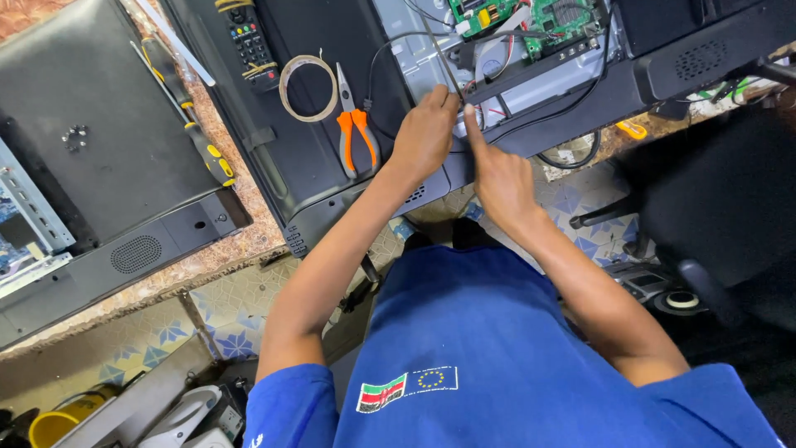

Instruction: The person works on the internal wiring of an open television chassis, using a screwdriver to adjust connections on the circuit board. They then use pliers to strip the insulation from a wire and continue manipulating the internal components.

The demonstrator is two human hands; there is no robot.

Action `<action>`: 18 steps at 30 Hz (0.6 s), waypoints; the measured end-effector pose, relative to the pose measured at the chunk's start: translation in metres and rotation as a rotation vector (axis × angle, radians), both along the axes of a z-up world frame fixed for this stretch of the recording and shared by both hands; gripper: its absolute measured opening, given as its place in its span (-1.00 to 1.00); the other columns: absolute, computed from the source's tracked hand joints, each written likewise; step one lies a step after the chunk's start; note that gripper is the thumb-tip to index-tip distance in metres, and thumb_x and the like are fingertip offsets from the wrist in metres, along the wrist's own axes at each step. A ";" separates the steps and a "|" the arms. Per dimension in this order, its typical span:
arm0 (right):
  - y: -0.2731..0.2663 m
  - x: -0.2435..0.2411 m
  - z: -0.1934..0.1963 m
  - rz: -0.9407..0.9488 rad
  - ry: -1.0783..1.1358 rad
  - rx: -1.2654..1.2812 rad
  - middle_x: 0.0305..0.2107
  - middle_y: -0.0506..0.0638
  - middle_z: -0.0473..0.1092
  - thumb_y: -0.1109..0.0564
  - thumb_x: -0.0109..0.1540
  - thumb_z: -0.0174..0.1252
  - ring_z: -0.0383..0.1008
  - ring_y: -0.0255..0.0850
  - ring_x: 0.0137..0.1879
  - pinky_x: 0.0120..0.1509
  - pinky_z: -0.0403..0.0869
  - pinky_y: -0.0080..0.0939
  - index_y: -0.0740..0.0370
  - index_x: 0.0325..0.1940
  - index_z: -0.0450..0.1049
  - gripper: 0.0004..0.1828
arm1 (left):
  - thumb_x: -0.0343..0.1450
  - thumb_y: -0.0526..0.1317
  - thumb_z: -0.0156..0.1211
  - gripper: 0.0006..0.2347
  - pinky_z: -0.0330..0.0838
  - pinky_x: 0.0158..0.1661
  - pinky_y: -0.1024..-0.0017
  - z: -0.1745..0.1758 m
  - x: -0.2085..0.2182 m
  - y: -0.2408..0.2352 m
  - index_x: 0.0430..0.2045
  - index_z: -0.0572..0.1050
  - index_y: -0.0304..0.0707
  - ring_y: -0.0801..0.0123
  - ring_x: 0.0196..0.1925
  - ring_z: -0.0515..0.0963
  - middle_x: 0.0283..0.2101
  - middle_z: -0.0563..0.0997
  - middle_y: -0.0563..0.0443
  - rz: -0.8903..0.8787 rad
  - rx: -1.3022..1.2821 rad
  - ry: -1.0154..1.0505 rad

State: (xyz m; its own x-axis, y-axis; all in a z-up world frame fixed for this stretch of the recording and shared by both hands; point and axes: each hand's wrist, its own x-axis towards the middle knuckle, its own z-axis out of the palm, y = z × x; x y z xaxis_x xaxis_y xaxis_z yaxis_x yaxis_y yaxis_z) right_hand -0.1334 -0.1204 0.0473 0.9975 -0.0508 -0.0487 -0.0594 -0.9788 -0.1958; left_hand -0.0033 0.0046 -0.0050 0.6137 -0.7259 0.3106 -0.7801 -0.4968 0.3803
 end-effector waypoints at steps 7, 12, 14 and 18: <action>0.001 -0.011 0.006 0.002 -0.013 0.051 -0.42 0.20 0.54 0.26 0.38 -0.15 0.59 0.28 -0.38 -0.36 0.48 0.33 0.04 0.68 -0.11 -0.24 | 0.45 -0.44 -0.06 -0.90 0.41 -0.52 0.38 0.001 -0.006 0.001 -0.34 0.46 -0.38 0.19 -0.48 0.49 -0.36 0.34 0.00 0.014 -0.009 0.075; 0.004 -0.061 0.029 -0.048 0.066 0.111 -0.45 0.15 0.55 0.27 0.36 -0.18 0.58 0.17 -0.44 -0.39 0.52 0.21 0.06 0.66 0.02 -0.27 | 0.43 -0.46 -0.04 -0.88 0.44 -0.50 0.35 -0.003 -0.004 0.000 -0.29 0.48 -0.40 0.16 -0.46 0.49 -0.34 0.34 0.01 0.010 0.001 0.081; 0.004 -0.056 0.027 -0.029 0.061 0.073 -0.47 0.15 0.54 0.28 0.35 -0.15 0.57 0.16 -0.46 -0.40 0.51 0.19 0.07 0.67 -0.02 -0.25 | 0.42 -0.47 -0.05 -0.88 0.44 -0.49 0.35 -0.007 -0.001 -0.001 -0.30 0.47 -0.39 0.16 -0.46 0.49 -0.34 0.35 0.00 0.011 0.000 0.076; -0.002 -0.011 -0.008 -0.004 -0.071 0.059 -0.44 0.20 0.53 0.30 0.34 -0.11 0.56 0.26 -0.40 -0.40 0.44 0.33 0.07 0.66 -0.02 -0.23 | 0.44 -0.48 -0.05 -0.88 0.45 -0.48 0.45 0.001 -0.001 -0.002 -0.29 0.48 -0.40 0.26 -0.48 0.48 -0.33 0.35 0.01 -0.002 0.013 0.025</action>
State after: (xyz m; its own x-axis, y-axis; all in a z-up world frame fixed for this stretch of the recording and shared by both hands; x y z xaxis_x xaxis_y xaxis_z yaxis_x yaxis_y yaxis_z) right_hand -0.1444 -0.1226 0.0392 0.9984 -0.0534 0.0189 -0.0468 -0.9653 -0.2569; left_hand -0.0038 0.0026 -0.0041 0.6194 -0.7311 0.2861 -0.7717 -0.5001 0.3929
